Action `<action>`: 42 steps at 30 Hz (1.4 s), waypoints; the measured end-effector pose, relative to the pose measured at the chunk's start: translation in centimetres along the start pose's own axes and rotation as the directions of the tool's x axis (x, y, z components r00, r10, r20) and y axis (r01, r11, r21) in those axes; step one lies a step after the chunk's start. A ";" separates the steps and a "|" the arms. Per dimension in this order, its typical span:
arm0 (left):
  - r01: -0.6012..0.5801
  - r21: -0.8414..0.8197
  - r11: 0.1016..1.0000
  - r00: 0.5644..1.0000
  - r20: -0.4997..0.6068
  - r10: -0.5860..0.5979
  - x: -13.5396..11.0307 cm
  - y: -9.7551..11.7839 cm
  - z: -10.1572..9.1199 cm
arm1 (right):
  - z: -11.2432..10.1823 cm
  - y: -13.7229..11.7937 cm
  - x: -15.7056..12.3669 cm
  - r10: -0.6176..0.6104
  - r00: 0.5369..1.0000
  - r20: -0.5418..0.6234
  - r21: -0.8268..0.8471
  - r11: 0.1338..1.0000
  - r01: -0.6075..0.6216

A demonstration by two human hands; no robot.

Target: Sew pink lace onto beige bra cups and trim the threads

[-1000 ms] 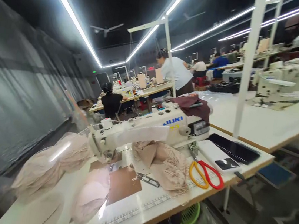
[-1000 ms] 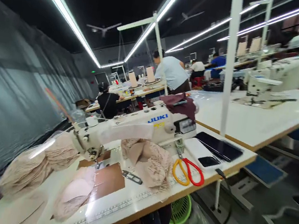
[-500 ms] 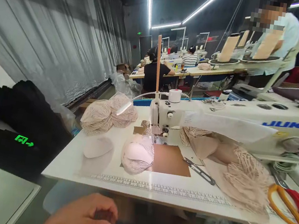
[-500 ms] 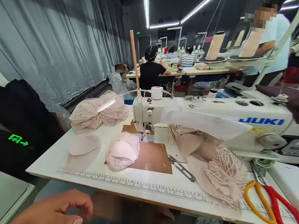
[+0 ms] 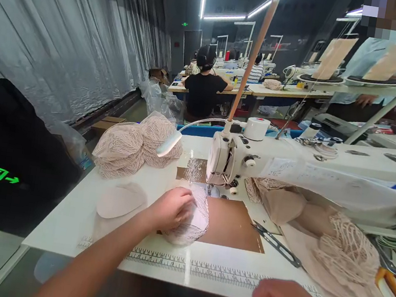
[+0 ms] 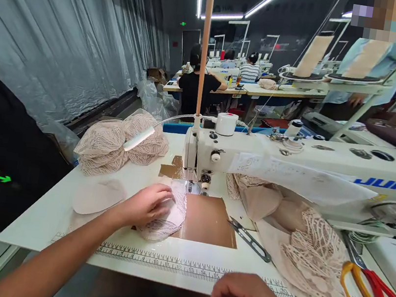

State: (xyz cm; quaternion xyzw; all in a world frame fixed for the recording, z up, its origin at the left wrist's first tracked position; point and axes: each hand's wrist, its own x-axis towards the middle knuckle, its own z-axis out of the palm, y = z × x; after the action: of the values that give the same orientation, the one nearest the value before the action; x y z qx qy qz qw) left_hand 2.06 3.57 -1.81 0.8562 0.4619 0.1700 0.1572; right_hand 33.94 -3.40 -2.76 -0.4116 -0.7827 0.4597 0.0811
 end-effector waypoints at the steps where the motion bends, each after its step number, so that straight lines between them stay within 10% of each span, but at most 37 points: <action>1: -0.013 0.036 0.999 1.000 0.022 0.012 0.2 -0.2 0.2 | -0.6 -0.8 1.2 -0.012 1.000 -0.011 -0.050 0.999 0.011; 10: -0.151 -0.078 0.985 0.969 0.184 0.163 -1.3 -0.2 -0.7 | -3.1 -4.0 9.0 -0.175 0.981 -0.081 -0.330 0.934 0.140; 18: 0.072 -0.142 0.987 0.997 0.001 -0.073 -0.3 -1.1 -2.1 | -2.0 -3.7 12.2 -0.263 0.958 -0.113 -0.480 0.859 0.179; 31: -0.130 0.023 0.991 0.972 0.202 0.123 3.1 -1.1 0.1 | -2.3 -2.1 13.5 -0.281 0.944 -0.171 -0.525 0.837 0.155; 42: -0.064 0.118 0.991 0.978 0.206 0.039 4.3 -0.7 0.9 | -0.3 -1.4 14.0 -0.296 0.919 -0.262 -0.790 0.613 -0.027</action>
State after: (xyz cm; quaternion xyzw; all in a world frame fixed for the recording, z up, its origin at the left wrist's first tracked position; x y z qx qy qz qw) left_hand 4.16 7.51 -2.30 0.8889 0.4307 0.0568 0.1456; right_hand 24.19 6.55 -5.04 -0.4227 -0.9031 -0.0185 0.0741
